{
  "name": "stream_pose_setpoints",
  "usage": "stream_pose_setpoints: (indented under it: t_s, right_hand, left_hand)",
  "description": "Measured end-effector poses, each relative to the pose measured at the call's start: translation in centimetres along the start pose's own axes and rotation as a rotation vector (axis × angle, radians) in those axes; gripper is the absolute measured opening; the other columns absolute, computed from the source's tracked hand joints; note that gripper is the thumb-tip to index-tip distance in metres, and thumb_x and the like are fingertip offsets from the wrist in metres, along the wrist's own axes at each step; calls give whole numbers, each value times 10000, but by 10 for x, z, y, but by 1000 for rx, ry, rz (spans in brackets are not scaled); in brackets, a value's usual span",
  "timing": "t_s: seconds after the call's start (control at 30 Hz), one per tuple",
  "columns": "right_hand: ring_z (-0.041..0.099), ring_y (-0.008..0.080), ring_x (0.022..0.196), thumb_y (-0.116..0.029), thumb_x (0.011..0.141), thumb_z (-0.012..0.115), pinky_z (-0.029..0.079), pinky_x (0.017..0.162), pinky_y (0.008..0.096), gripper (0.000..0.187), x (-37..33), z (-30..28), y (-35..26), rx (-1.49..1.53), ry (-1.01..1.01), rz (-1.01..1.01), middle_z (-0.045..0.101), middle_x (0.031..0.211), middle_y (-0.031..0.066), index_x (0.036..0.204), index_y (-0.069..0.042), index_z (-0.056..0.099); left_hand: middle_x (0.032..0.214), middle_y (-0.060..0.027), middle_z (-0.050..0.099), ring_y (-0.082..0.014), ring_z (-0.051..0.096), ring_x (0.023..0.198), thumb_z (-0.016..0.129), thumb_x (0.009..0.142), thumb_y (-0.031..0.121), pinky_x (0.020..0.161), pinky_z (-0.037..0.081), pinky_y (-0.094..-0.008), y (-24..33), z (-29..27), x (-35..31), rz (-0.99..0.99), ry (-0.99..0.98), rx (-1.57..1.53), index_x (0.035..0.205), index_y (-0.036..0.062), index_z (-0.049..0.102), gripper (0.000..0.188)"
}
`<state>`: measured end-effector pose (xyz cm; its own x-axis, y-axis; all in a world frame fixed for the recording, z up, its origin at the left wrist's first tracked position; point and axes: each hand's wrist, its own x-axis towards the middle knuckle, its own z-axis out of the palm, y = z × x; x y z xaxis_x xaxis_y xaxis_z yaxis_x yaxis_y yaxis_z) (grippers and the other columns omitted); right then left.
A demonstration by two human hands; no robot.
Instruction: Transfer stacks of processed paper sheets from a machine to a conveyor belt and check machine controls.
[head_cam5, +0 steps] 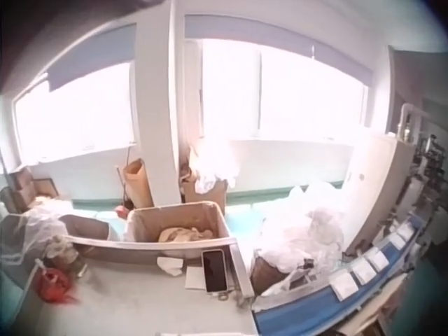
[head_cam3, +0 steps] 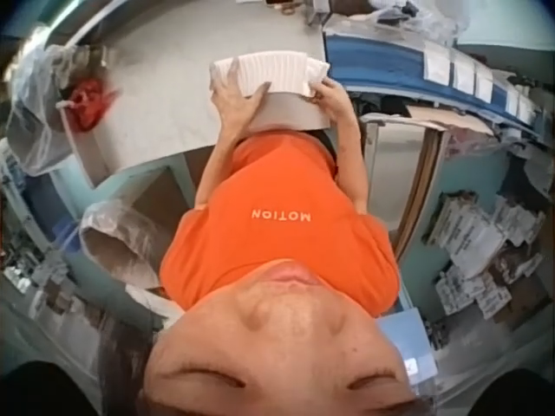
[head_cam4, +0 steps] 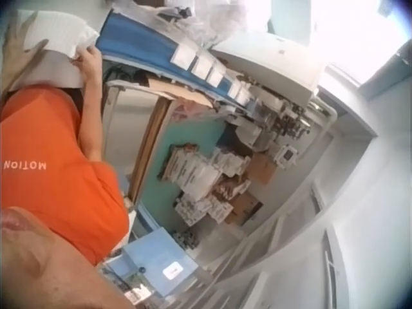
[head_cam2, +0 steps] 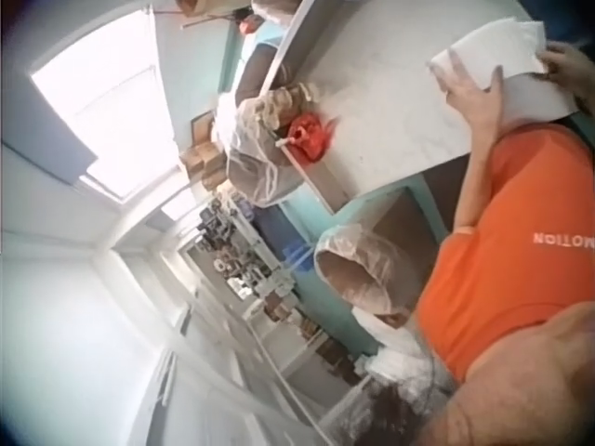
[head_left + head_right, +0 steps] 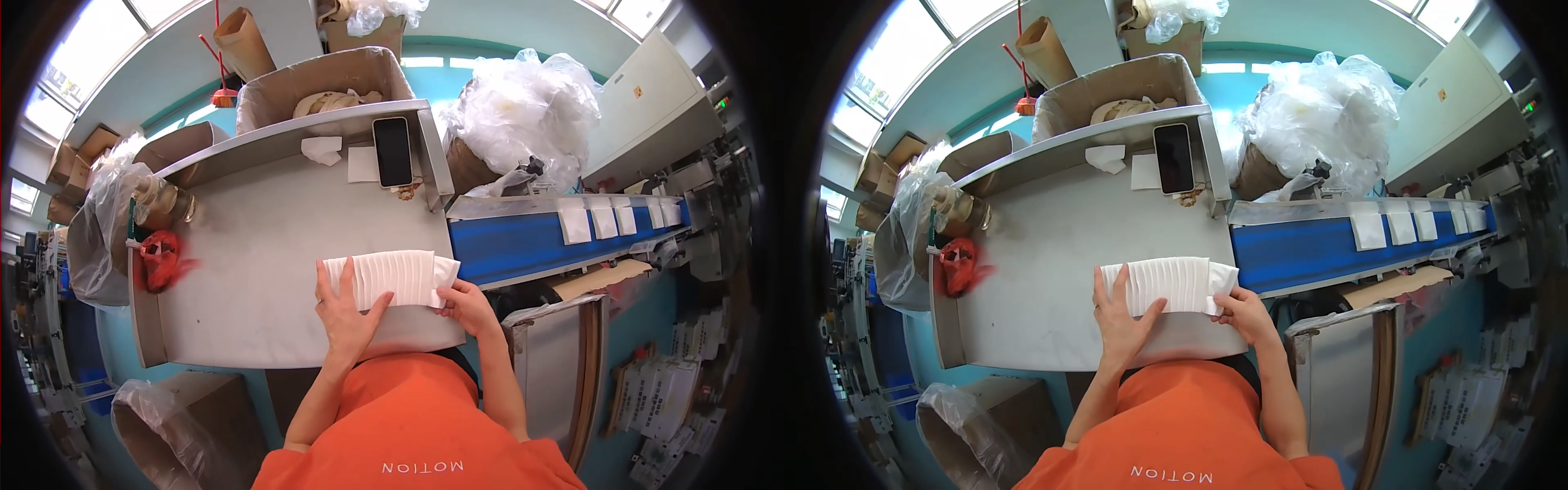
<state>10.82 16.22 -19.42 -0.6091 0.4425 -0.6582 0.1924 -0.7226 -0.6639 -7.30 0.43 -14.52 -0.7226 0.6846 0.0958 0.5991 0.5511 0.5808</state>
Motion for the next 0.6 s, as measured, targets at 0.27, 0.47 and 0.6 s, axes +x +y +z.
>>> stream_pose_setpoints:
  t_s: [0.27, 0.47, 0.6]
  right_hand:
    - [546, 92, 741, -393, 983, 563, 445, 674, 221, 394, 6, 47, 4, -514, 309, -556, 617, 874, 11, 1085, -14, 599]
    - [440, 50, 649, -384, 994, 541, 370, 581, 201, 364, 3, 36, 1, -105, 232, -281, 580, 780, -40, 984, -35, 646]
    - [474, 118, 600, -316, 1002, 509, 397, 558, 279, 360, 5, 30, -6, -429, 381, -470, 565, 683, 73, 885, 6, 620]
  left_hand:
    - [1515, -291, 163, -468, 332, 1300, 791, 737, 475, 971, 359, -551, 9, 7, -3, 40, -21, -33, 1422, 83, 421, 872]
    - [1522, -297, 144, -470, 318, 1310, 789, 733, 480, 974, 352, -560, 5, 5, -1, 8, -21, -13, 1433, 97, 407, 886]
    - [1528, -297, 131, -464, 302, 1324, 788, 739, 471, 980, 344, -562, 6, 6, -1, 49, -5, -18, 1437, 103, 403, 877]
